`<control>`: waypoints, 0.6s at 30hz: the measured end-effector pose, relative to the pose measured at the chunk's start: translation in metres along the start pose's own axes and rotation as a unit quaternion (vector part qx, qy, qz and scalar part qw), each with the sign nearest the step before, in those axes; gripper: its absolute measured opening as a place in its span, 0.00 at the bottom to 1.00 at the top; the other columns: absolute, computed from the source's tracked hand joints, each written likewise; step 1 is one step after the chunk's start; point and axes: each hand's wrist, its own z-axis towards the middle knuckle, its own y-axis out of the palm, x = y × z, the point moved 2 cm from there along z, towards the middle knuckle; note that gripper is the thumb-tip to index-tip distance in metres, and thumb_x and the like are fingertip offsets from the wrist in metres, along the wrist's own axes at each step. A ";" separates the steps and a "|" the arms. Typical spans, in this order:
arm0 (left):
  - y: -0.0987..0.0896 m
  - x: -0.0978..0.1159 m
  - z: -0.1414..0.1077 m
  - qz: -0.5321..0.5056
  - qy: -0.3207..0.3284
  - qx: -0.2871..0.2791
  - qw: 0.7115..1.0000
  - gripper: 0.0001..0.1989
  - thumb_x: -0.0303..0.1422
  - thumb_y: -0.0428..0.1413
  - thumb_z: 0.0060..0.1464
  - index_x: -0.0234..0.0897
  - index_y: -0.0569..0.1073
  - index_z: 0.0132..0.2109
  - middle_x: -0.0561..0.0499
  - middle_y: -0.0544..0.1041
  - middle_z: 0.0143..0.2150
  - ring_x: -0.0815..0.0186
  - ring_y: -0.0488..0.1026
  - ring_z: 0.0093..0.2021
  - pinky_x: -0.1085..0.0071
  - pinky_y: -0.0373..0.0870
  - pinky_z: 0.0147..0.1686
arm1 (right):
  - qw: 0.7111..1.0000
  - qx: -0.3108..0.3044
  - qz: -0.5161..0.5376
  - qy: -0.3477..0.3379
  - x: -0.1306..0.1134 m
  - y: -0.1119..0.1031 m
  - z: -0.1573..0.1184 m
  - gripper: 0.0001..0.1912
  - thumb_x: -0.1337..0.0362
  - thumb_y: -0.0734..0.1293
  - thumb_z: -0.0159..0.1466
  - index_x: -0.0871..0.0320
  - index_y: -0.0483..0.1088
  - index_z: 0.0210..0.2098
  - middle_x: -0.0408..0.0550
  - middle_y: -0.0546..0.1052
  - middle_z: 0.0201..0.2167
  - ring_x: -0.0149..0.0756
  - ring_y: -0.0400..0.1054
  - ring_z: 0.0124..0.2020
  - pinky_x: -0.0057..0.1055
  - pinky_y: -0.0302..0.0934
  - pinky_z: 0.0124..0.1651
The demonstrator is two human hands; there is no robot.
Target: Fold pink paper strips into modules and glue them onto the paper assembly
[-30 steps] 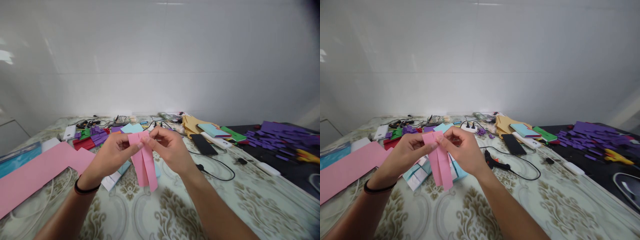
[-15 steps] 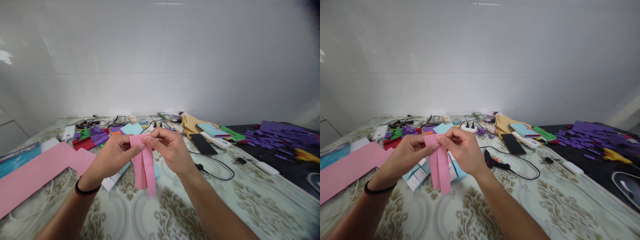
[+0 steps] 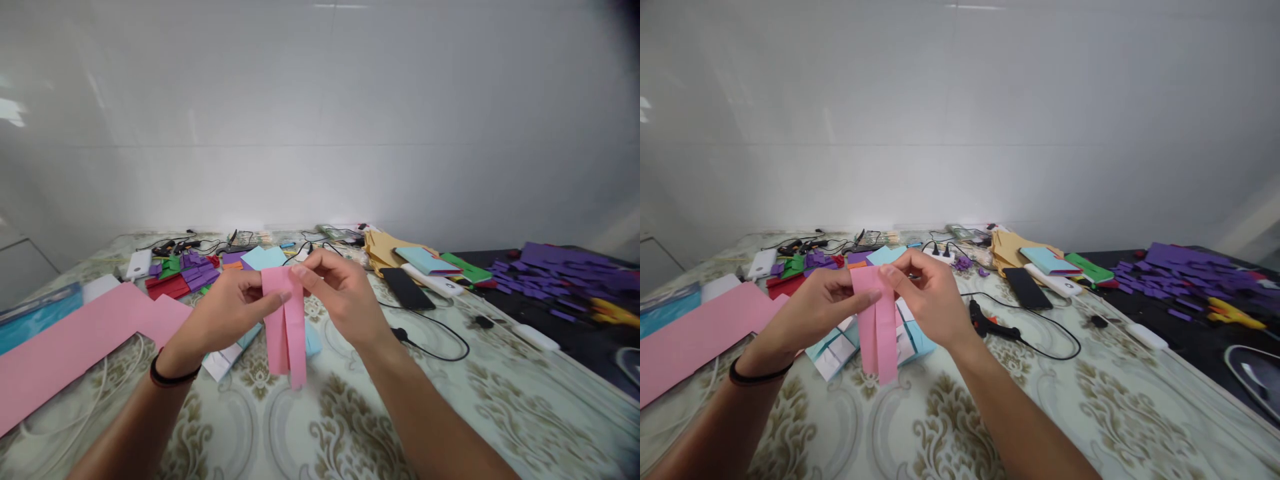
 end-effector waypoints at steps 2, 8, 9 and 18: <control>-0.002 0.001 0.000 -0.001 0.003 0.008 1.000 0.17 0.43 0.60 0.63 0.35 0.81 0.32 0.51 0.76 0.26 0.67 0.69 0.26 0.72 0.63 0.24 | 1.000 -0.021 -0.006 0.017 0.001 0.000 0.000 0.15 0.55 0.72 0.67 0.56 0.71 0.29 0.41 0.71 0.27 0.31 0.65 0.29 0.30 0.63 0.33; -0.003 0.004 0.000 0.004 0.005 0.015 1.000 0.17 0.43 0.59 0.63 0.35 0.82 0.34 0.52 0.75 0.24 0.68 0.66 0.25 0.73 0.59 0.23 | 0.999 -0.024 -0.026 0.029 0.004 0.000 0.000 0.17 0.55 0.73 0.66 0.56 0.69 0.27 0.40 0.69 0.25 0.30 0.63 0.28 0.30 0.60 0.32; -0.003 0.005 0.000 0.006 0.005 0.014 1.000 0.17 0.43 0.59 0.64 0.35 0.82 0.33 0.53 0.73 0.23 0.68 0.65 0.24 0.73 0.58 0.22 | 0.999 -0.020 -0.032 0.025 0.004 0.000 -0.001 0.17 0.55 0.72 0.67 0.56 0.68 0.26 0.39 0.68 0.25 0.30 0.61 0.28 0.29 0.58 0.31; -0.003 -0.002 0.000 -0.002 -0.011 -0.017 1.000 0.19 0.44 0.57 0.65 0.35 0.79 0.32 0.53 0.71 0.25 0.69 0.62 0.25 0.71 0.55 0.25 | 0.999 -0.032 -0.020 0.023 0.002 0.003 0.001 0.14 0.55 0.71 0.68 0.56 0.69 0.30 0.40 0.69 0.28 0.31 0.62 0.30 0.30 0.58 0.34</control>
